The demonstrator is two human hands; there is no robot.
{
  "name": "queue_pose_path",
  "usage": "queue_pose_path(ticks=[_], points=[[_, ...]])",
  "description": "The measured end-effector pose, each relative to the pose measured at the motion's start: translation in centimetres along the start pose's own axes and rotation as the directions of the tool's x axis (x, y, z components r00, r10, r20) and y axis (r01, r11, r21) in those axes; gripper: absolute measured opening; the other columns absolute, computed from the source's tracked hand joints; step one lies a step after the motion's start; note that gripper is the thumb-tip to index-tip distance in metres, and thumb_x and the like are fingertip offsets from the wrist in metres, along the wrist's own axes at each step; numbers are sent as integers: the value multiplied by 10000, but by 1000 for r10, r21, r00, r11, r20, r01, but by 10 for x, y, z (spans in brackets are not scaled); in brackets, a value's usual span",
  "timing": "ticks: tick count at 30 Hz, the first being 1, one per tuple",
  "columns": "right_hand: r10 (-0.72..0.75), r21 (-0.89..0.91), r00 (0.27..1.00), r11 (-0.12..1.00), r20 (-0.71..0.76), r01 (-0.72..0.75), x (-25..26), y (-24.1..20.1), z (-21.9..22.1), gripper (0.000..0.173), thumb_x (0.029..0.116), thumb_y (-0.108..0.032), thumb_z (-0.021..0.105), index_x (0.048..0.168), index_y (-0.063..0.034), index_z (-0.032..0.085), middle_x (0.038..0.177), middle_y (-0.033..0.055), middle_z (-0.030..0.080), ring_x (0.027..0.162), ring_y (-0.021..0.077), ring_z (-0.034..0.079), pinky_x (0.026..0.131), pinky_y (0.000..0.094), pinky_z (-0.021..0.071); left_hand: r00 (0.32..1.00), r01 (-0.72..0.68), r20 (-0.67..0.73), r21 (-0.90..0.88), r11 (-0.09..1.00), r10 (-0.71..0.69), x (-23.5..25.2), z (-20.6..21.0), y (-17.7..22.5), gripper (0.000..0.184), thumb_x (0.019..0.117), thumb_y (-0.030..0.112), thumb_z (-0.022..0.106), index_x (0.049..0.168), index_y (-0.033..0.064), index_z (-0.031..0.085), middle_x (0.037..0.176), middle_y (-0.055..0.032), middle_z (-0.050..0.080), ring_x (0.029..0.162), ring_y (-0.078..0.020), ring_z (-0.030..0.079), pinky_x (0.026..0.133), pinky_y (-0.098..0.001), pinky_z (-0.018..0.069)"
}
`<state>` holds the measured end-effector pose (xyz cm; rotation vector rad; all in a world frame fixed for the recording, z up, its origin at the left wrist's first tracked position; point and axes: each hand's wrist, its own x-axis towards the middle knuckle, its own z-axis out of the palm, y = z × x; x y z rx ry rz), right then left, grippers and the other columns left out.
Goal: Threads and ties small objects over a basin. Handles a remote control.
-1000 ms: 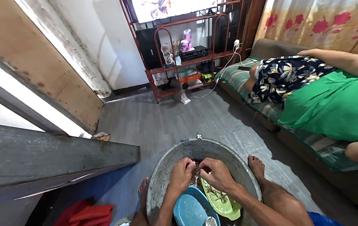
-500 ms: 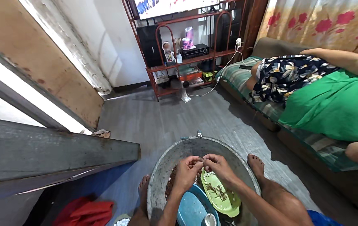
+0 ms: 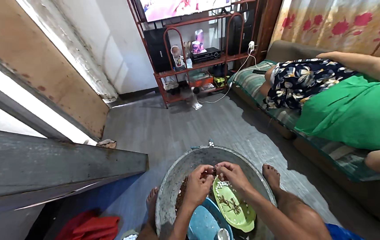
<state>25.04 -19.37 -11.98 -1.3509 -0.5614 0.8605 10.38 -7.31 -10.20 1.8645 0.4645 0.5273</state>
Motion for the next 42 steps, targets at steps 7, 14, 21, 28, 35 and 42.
queue_pose_path(ticks=[7, 14, 21, 28, 35, 42], points=[[160, 85, 984, 982, 76, -167, -3, -2, 3, 242, 1034, -219, 620, 1080, 0, 713, 868, 95, 704, 720, 160, 661, 675, 314, 575, 986, -116, -101, 158, 981, 133, 0, 5, -14, 89, 941, 175, 737, 1007, 150, 792, 1042, 15, 713, 903, -73, 688, 797, -256, 613], [-172, -199, 982, 963, 72, 183, -1, 5, 1, 285, 977, -179, 654, 1240, -70, 674, 954, 59, 728, 803, 171, 703, 744, 346, 610, 997, -18, -66, 151, 988, 29, 0, 4, -10, 98, 981, 169, 684, 1002, 127, 770, 936, 12, 720, 726, -88, 700, 684, -276, 638], [-338, -458, 936, 819, 101, 345, -4, 11, 3, 225, 990, -215, 658, 1192, -159, 738, 963, -43, 756, 828, 55, 711, 784, 268, 615, 999, 36, -35, 138, 990, -31, 0, 1, -7, 148, 1019, 177, 634, 1045, 115, 767, 945, 14, 741, 701, -92, 707, 672, -276, 641], [-419, -588, 902, 705, 103, 395, -6, 15, 8, 170, 976, -294, 667, 1010, -178, 785, 880, -80, 750, 776, 0, 693, 739, 237, 608, 977, -32, -200, 195, 980, 72, 0, 4, -8, 71, 938, 193, 729, 920, 142, 774, 846, 56, 731, 728, -40, 693, 700, -247, 620], [-373, -592, 927, 738, 41, 323, -6, 9, 10, 165, 925, -340, 682, 920, -198, 766, 779, -97, 713, 687, 8, 665, 643, 263, 588, 970, -21, -240, 63, 998, 36, 1, 10, -7, 74, 952, 140, 707, 971, 99, 766, 883, 9, 742, 724, -93, 713, 691, -283, 641], [-279, -457, 960, 857, -22, 239, -8, 3, 8, 137, 914, -304, 700, 881, -182, 754, 740, -77, 702, 650, 41, 651, 608, 269, 560, 967, 14, -249, -135, 991, -47, 0, 12, 1, 76, 921, 87, 751, 986, 48, 750, 840, -61, 740, 629, -156, 684, 555, -299, 597]])
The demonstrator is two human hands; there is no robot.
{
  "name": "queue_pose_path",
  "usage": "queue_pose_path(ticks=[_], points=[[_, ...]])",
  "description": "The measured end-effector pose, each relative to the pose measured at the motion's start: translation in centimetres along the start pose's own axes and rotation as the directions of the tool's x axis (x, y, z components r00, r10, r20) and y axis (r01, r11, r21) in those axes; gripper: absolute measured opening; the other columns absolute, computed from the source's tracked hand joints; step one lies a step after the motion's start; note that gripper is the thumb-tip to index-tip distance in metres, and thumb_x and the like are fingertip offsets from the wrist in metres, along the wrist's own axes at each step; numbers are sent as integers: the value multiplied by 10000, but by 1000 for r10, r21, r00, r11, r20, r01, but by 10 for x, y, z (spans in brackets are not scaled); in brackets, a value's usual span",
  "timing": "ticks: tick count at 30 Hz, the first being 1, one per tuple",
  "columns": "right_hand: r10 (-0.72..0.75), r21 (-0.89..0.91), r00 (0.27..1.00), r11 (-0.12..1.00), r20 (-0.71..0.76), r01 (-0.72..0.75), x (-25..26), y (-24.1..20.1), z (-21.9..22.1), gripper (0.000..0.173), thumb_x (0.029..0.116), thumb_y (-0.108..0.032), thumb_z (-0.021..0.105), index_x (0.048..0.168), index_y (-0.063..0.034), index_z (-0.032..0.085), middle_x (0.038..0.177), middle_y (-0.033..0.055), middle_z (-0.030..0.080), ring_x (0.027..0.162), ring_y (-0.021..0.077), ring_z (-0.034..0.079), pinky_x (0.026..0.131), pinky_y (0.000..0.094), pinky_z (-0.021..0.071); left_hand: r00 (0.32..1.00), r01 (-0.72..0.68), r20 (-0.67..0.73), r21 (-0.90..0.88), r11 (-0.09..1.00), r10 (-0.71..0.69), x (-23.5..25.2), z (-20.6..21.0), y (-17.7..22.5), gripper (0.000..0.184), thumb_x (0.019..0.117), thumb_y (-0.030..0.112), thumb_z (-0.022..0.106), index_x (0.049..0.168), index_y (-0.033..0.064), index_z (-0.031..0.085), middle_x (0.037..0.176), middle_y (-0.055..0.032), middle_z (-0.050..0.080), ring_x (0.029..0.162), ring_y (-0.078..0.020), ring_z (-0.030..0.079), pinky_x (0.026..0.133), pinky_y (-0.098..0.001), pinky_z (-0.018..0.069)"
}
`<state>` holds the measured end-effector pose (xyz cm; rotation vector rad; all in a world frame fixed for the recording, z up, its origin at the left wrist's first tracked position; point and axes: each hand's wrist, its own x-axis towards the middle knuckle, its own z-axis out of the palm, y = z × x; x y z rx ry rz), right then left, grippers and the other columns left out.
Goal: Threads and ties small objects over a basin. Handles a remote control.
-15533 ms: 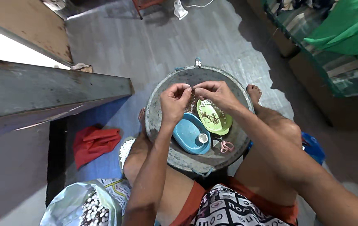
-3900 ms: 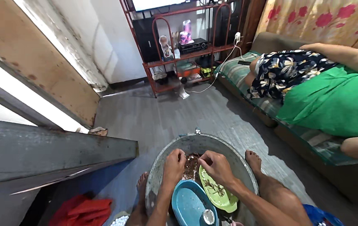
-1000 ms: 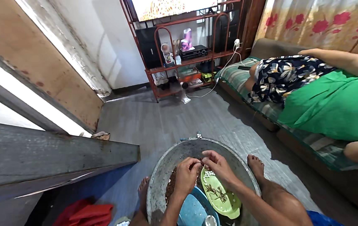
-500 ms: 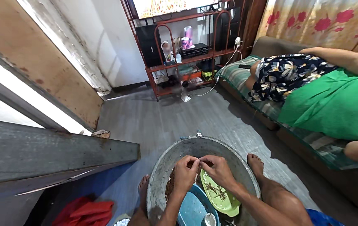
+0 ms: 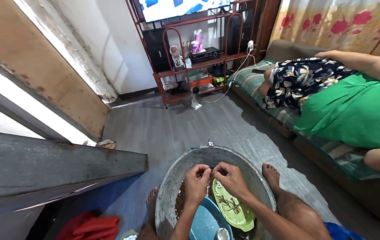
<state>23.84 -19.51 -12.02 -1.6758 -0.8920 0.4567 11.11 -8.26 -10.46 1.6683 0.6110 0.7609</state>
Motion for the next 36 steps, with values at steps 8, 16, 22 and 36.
queue_pose_path(ticks=[8, 16, 22, 36], points=[[2, 96, 1000, 995, -29, 0, -2, 1, -3, 124, 926, -242, 710, 914, -131, 763, 764, -33, 716, 657, 75, 665, 612, 270, 574, 971, 198, 151, -68, 978, -186, 5, -7, -2, 147, 932, 89, 750, 1043, -8, 743, 872, -114, 741, 659, -194, 702, 611, -336, 623], [-18, 30, 1000, 999, 4, 18, -7, -9, -3, 115, 955, -206, 710, 966, -103, 760, 809, -5, 729, 700, 90, 683, 664, 310, 599, 986, 109, 95, 256, 961, -137, 3, -15, 5, 118, 987, 177, 696, 1033, 76, 735, 883, -35, 733, 696, -140, 698, 671, -347, 626], [60, 341, 993, 936, 104, -92, -5, -4, -14, 180, 1021, -163, 641, 1107, -26, 720, 933, 87, 744, 789, 179, 699, 747, 350, 608, 997, 63, 31, 188, 980, -70, 5, -38, 9, 170, 1044, 209, 620, 1139, 82, 683, 940, -67, 717, 648, -173, 686, 594, -354, 622], [408, -769, 893, 628, 191, -123, 21, 29, -29, 212, 981, -275, 608, 1044, -158, 774, 982, 136, 742, 956, 374, 706, 777, 649, 543, 988, 100, 96, 192, 976, -120, 15, -39, 8, 147, 1015, 129, 620, 1105, 48, 704, 929, -37, 727, 714, -111, 702, 638, -299, 620]])
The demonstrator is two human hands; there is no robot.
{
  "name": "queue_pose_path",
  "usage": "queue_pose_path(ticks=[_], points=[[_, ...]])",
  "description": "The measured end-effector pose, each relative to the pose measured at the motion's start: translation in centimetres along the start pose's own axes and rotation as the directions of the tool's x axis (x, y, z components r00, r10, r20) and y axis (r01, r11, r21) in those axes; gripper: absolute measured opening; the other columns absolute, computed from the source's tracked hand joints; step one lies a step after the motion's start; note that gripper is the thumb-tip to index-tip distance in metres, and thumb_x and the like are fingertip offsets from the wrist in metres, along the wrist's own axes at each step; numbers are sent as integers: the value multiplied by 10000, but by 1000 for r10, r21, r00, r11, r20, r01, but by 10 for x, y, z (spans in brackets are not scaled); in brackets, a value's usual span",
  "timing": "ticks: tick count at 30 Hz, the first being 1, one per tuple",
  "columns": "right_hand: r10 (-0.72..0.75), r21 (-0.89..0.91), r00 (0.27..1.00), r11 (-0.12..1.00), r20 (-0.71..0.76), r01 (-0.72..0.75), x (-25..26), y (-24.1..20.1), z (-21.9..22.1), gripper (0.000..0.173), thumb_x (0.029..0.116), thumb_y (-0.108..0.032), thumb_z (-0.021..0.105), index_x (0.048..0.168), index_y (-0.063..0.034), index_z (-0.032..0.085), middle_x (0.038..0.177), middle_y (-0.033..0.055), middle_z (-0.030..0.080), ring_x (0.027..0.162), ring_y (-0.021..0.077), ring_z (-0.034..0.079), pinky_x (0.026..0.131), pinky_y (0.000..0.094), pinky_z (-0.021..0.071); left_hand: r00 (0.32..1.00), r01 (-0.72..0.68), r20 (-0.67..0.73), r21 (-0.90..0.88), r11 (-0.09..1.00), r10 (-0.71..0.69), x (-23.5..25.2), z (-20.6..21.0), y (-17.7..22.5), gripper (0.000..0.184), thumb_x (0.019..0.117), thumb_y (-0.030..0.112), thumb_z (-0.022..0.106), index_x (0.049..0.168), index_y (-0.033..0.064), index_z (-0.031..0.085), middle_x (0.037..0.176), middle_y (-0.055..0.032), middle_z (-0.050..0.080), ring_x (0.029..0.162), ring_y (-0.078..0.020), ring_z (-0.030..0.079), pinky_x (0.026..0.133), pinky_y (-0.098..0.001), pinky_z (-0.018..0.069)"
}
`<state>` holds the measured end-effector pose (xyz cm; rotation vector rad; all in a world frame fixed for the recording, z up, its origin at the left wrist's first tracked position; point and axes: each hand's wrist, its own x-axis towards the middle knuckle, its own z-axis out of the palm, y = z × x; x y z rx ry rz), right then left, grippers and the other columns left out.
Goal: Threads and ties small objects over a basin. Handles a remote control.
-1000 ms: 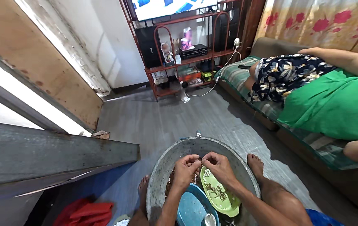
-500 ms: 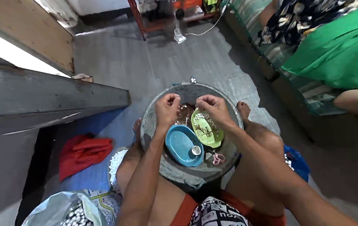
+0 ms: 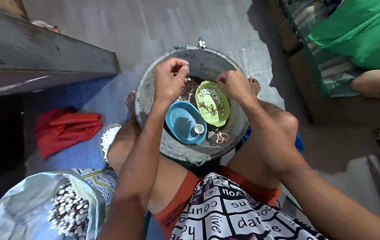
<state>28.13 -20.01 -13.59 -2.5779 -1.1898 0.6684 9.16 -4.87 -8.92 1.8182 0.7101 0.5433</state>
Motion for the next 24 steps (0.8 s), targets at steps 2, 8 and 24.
queue_pose_path(ticks=[2, 8, 24], points=[[24, -13, 1000, 1000, 16, -24, 1, -1, 3, 245, 977, -337, 641, 1086, -159, 769, 1001, 138, 743, 969, 377, 705, 795, 659, 540, 1000, -9, -2, -3, 1000, 9, 0, -1, 1, 146, 1013, 139, 625, 1098, 53, 707, 929, -33, 726, 717, -107, 701, 636, -297, 619], [-9, 48, 1000, 999, -15, 10, 14, -8, 13, 199, 965, -287, 652, 1062, -162, 773, 982, 101, 752, 936, 336, 717, 791, 638, 552, 999, -32, -10, -1, 999, 32, 1, -8, 4, 130, 1003, 146, 644, 1079, 67, 713, 930, -16, 722, 724, -92, 694, 636, -284, 611], [454, 72, 797, 851, 399, -521, 71, 110, 208, 438, 962, -385, 664, 1249, -56, 699, 1259, 258, 664, 1200, 460, 618, 978, 694, 479, 998, -68, 27, 237, 969, 63, -1, -5, 2, 131, 1016, 186, 629, 1066, 112, 726, 960, 21, 718, 838, -19, 675, 744, -202, 570]])
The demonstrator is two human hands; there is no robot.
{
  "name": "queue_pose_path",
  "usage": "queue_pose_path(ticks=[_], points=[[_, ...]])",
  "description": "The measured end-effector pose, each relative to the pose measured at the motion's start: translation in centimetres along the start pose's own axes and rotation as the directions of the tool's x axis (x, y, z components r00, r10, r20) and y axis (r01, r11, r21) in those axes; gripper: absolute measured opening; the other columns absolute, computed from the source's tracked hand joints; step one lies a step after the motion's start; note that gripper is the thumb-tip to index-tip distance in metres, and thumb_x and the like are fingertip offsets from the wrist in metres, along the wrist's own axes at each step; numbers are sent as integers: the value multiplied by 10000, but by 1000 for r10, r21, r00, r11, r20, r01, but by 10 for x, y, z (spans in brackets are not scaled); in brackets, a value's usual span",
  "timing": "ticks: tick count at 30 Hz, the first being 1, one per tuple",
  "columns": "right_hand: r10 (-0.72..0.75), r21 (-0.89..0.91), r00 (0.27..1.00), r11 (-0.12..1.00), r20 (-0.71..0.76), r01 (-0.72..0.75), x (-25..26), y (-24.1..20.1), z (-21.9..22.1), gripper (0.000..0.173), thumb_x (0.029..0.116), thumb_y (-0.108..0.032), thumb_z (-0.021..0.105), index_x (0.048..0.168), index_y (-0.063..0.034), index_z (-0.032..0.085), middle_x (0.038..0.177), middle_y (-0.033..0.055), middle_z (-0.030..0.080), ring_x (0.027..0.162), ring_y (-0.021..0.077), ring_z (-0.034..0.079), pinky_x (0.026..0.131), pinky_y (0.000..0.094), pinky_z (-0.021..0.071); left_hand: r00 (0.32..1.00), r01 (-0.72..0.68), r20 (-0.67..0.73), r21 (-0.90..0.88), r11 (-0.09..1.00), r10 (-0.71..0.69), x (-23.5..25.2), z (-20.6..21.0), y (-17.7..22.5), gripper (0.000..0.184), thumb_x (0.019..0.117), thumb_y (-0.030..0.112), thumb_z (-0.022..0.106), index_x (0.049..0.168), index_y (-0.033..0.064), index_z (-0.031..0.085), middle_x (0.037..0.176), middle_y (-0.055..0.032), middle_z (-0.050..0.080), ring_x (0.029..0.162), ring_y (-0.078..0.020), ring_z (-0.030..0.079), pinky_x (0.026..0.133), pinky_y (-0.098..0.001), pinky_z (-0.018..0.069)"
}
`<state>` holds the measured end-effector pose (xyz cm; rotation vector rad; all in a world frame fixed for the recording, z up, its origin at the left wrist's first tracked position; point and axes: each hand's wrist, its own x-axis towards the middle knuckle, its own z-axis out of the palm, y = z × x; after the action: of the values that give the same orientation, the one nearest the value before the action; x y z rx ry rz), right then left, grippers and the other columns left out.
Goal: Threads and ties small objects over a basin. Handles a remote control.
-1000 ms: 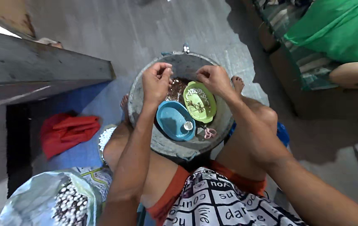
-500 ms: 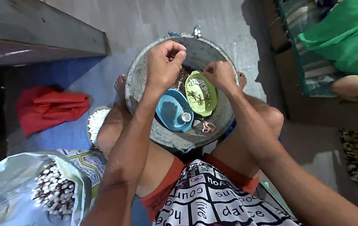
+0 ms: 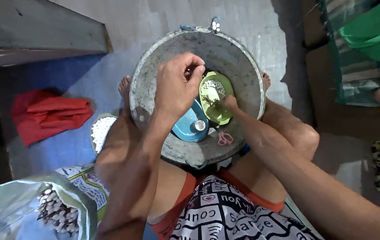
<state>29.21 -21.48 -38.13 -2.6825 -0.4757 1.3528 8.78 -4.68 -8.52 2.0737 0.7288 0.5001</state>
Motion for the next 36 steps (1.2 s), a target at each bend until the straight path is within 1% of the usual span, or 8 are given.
queue_pose_path(ticks=[4, 8, 11, 15, 22, 29, 32, 36], points=[[-31, 15, 983, 999, -182, 34, 13, 6, 21, 332, 929, -360, 616, 1140, -131, 732, 1115, 191, 723, 1061, 412, 687, 832, 667, 540, 998, -39, 52, 17, 999, 38, -19, -4, -4, 112, 1036, 193, 624, 1088, 121, 691, 975, -9, 680, 813, -66, 669, 680, -245, 581], [-42, -7, 960, 999, -277, 42, 1, 11, 36, 379, 917, -427, 580, 1127, -140, 712, 1072, 151, 733, 997, 376, 706, 776, 636, 549, 998, -68, 10, 45, 997, 68, -3, -4, -3, 140, 1016, 192, 640, 1071, 94, 724, 979, 5, 711, 854, -34, 681, 743, -207, 583], [-90, -117, 972, 991, -216, 66, 2, 21, 48, 510, 939, -552, 565, 1213, -138, 682, 1175, 149, 713, 1041, 367, 704, 813, 628, 557, 996, -86, 3, 50, 995, 86, -2, -3, -2, 139, 1015, 191, 639, 1058, 86, 721, 977, -2, 708, 857, -33, 682, 750, -202, 586], [-107, -87, 990, 991, -87, 100, 9, 24, 51, 343, 1003, -382, 589, 1193, -127, 718, 1204, 183, 705, 1116, 404, 676, 890, 670, 531, 996, -90, 19, 81, 993, 88, -4, -2, -1, 147, 1022, 194, 626, 1057, 91, 725, 974, -4, 705, 842, -38, 671, 733, -202, 569], [-14, 13, 989, 1000, -150, 16, 6, 33, 35, 286, 962, -205, 648, 1223, -106, 707, 1211, 210, 698, 1140, 417, 665, 932, 647, 530, 996, -91, 27, 153, 984, 88, -4, -5, -4, 165, 1028, 219, 609, 1060, 108, 727, 979, -5, 705, 836, -45, 667, 729, -214, 558], [24, -161, 999, 987, -27, -28, -7, 23, 45, 452, 962, -292, 622, 1373, -104, 604, 1247, 235, 675, 1162, 434, 655, 917, 663, 530, 995, -96, 49, 213, 972, 87, -2, -5, -4, 168, 1033, 234, 599, 1045, 125, 726, 966, -6, 693, 829, -56, 656, 728, -229, 547], [58, -147, 996, 987, -70, -68, 3, 22, 57, 471, 976, -391, 616, 1341, -93, 626, 1235, 232, 681, 1155, 429, 658, 912, 659, 530, 995, -90, 59, 223, 971, 79, -2, -4, -4, 167, 1029, 234, 606, 1053, 124, 729, 973, -6, 694, 840, -62, 661, 732, -236, 555], [95, -59, 992, 993, -83, -100, 10, 20, 61, 376, 935, -277, 663, 1245, -66, 675, 1237, 235, 676, 1169, 422, 651, 922, 649, 529, 994, -101, 67, 234, 967, 88, -1, -2, -4, 172, 1030, 237, 603, 1055, 123, 730, 970, -9, 696, 830, -67, 661, 724, -242, 553]])
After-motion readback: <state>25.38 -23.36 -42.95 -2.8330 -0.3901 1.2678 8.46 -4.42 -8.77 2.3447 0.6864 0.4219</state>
